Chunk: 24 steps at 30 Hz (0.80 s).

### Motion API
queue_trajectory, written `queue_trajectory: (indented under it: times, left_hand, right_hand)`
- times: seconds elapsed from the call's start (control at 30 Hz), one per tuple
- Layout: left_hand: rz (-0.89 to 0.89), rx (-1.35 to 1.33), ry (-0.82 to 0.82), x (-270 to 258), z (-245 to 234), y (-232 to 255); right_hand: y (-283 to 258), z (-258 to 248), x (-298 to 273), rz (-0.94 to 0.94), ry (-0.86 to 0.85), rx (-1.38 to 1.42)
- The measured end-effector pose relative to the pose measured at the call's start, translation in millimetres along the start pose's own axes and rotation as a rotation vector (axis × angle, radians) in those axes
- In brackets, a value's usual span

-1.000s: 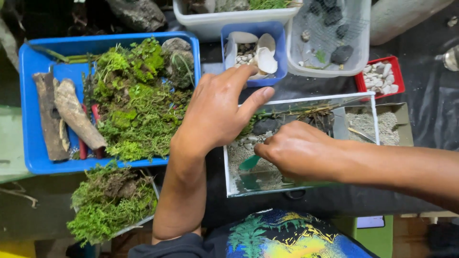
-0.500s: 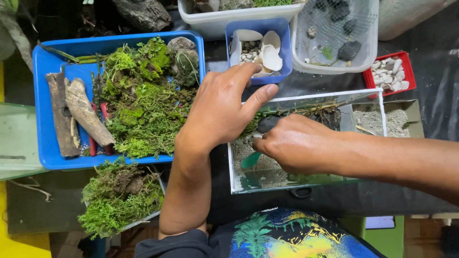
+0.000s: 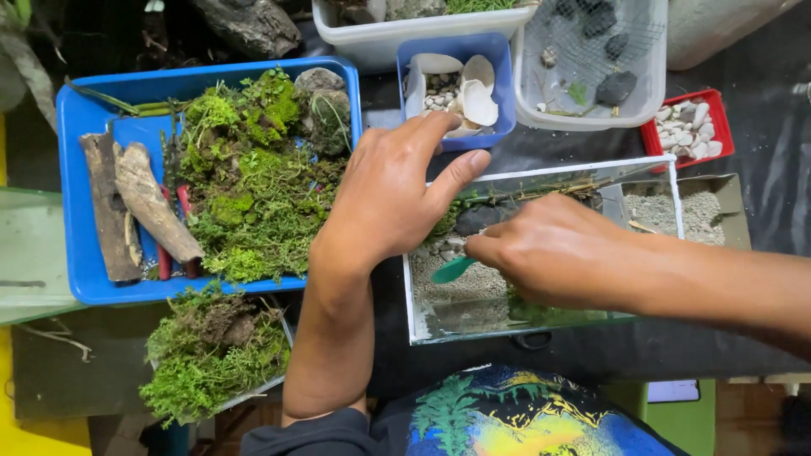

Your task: Building a small terrarium by arranging stones, moss, and shells inside a glass container using hands and small tools.

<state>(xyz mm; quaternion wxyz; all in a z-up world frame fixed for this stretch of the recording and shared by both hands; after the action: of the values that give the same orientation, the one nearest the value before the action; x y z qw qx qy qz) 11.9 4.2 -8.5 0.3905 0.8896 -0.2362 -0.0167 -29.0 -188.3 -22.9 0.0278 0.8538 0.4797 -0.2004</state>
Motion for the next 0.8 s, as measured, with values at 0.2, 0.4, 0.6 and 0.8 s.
queue_trajectory:
  times: [0.2,0.4,0.6,0.8]
  left_hand:
    - [-0.016,-0.007,-0.014,0.1,-3.6,1.5]
    - [0.014,0.004,-0.005,2.7,-1.5,5.4]
    - [-0.049,-0.005,-0.060,10.2,-2.2,15.6]
    - [-0.101,-0.001,-0.082,11.6,-3.1,19.9]
  right_hand:
    - [6.7,-38.8,-74.3,0.032,0.410,0.075]
    - [26.3,18.5,-181.9,0.784,0.858,0.597]
    - [70.5,101.5,-234.1,1.124,1.145,0.636]
    - [75.0,128.3,-215.9,1.182,0.902,0.499]
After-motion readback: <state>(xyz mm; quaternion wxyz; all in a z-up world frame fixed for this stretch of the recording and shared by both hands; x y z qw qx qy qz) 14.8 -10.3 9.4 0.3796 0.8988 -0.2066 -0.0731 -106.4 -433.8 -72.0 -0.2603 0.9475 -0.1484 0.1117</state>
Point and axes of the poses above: each hand's wrist, its own x-axis towards the middle knuckle, its own z-axis out of the palm, y = z × x, the point moved 2 cm from there along x, towards the middle knuckle, and after that the axes turned 4 degrees about -x, right-handed, at the moved point
